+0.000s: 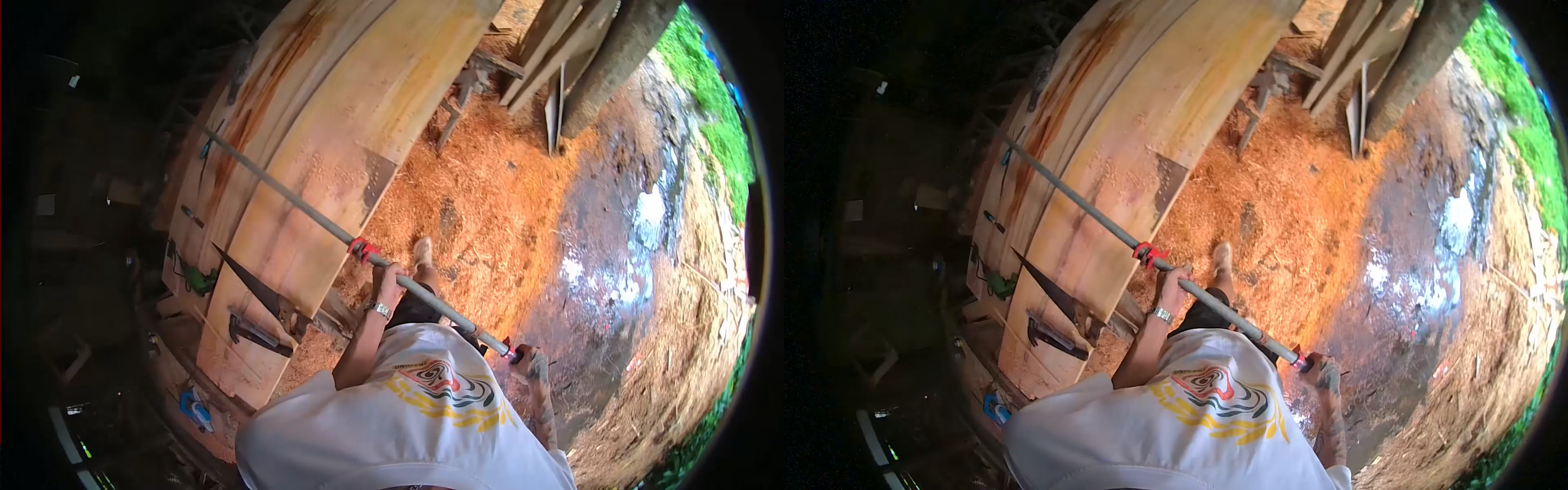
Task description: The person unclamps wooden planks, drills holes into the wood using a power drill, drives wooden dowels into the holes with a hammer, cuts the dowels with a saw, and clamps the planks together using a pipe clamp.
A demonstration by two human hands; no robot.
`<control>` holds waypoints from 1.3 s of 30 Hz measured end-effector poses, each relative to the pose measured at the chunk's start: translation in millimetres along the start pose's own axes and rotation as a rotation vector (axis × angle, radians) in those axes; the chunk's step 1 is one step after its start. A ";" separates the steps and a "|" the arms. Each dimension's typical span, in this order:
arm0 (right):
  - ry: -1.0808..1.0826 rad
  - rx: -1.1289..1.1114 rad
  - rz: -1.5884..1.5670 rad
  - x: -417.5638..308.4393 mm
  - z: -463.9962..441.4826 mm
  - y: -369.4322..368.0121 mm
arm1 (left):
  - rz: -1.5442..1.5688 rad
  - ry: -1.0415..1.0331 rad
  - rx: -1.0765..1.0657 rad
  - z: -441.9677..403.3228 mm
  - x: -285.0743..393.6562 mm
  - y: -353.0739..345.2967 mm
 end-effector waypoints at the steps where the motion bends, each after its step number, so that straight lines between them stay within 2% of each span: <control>1: 0.000 -0.012 0.011 -8.0 -23.1 -3.1 | -0.028 -0.013 -0.027 -17.9 13.5 -8.4; 2: -0.006 -0.023 0.021 -13.6 -48.5 -10.6 | -0.081 -0.086 -0.017 -38.9 29.8 -17.4; 4: 0.022 -0.003 0.036 -33.7 -109.2 -20.2 | -0.057 -0.094 -0.042 -91.3 65.7 -42.8; 5: 0.030 0.031 -0.121 -50.7 -137.3 -23.5 | -0.049 -0.086 -0.050 -118.0 81.4 -53.3; 7: 0.072 0.103 -0.056 -95.6 -206.9 -15.6 | -0.017 -0.072 0.049 -156.2 131.4 -93.4; 8: 0.112 0.093 -0.059 -80.2 -248.4 -64.3 | -0.052 -0.114 0.032 -205.9 147.4 -95.0; 9: 0.152 0.083 -0.062 -61.2 -289.6 -116.1 | 0.094 -0.054 -0.001 -246.0 162.1 -100.1; 11: 0.112 -0.041 0.030 -177.0 -343.8 -19.5 | -0.003 -0.026 0.027 -257.5 231.3 -136.0; 12: 0.116 -0.071 0.017 -204.3 -371.9 -13.5 | -0.009 -0.109 0.088 -308.0 248.7 -127.4; 13: 0.119 -0.100 0.004 -231.7 -399.9 -7.4 | -0.054 -0.151 0.161 -312.6 283.8 -141.6; 16: 0.170 -0.030 -0.147 -302.4 -466.6 -8.7 | -0.088 -0.246 0.148 -392.4 361.4 -135.6; 18: 0.161 -0.026 -0.183 -353.9 -501.6 1.4 | -0.174 -0.218 0.209 -428.5 413.0 -134.9; 20: 0.203 -0.057 -0.201 -388.6 -529.1 -0.9 | -0.065 -0.231 0.262 -451.1 449.5 -141.3; 21: 0.220 -0.083 -0.197 -402.6 -538.1 1.3 | -0.012 -0.237 0.285 -459.8 458.6 -138.0; 23: 0.201 -0.142 -0.164 -415.9 -551.0 8.0 | -0.119 -0.254 0.270 -470.3 466.2 -137.3; 27: 0.166 -0.235 -0.106 -400.1 -564.0 14.4 | -0.333 -0.219 0.305 -464.1 447.2 -159.9; 28: 0.147 -0.264 -0.090 -404.3 -565.7 27.1 | -0.338 -0.228 0.257 -460.9 451.7 -163.5; 31: 0.126 -0.344 -0.085 -403.5 -572.1 36.5 | -0.464 -0.290 0.306 -486.5 444.9 -136.2; 32: 0.109 -0.344 -0.091 -403.0 -575.3 35.4 | -0.551 -0.352 0.315 -488.0 447.8 -138.0; 34: 0.098 -0.318 -0.103 -395.2 -580.0 21.8 | -0.654 -0.343 0.294 -484.9 448.8 -147.8; 36: 0.081 -0.296 -0.131 -386.4 -586.2 1.8 | -0.684 -0.205 0.256 -472.5 452.4 -157.3; 39: 0.179 -0.265 -0.093 -383.0 -590.2 -7.8 | -1.027 -0.261 0.182 -435.1 456.2 -159.6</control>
Point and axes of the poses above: each hand's wrist, its own z-axis away from the middle knuckle, its own y-axis out of the back of the hand, x = y × z, the point moved 3 cm from there along -z, towards the middle knuckle, and after that the axes turned 12 degrees about x, right-handed, at the moved point
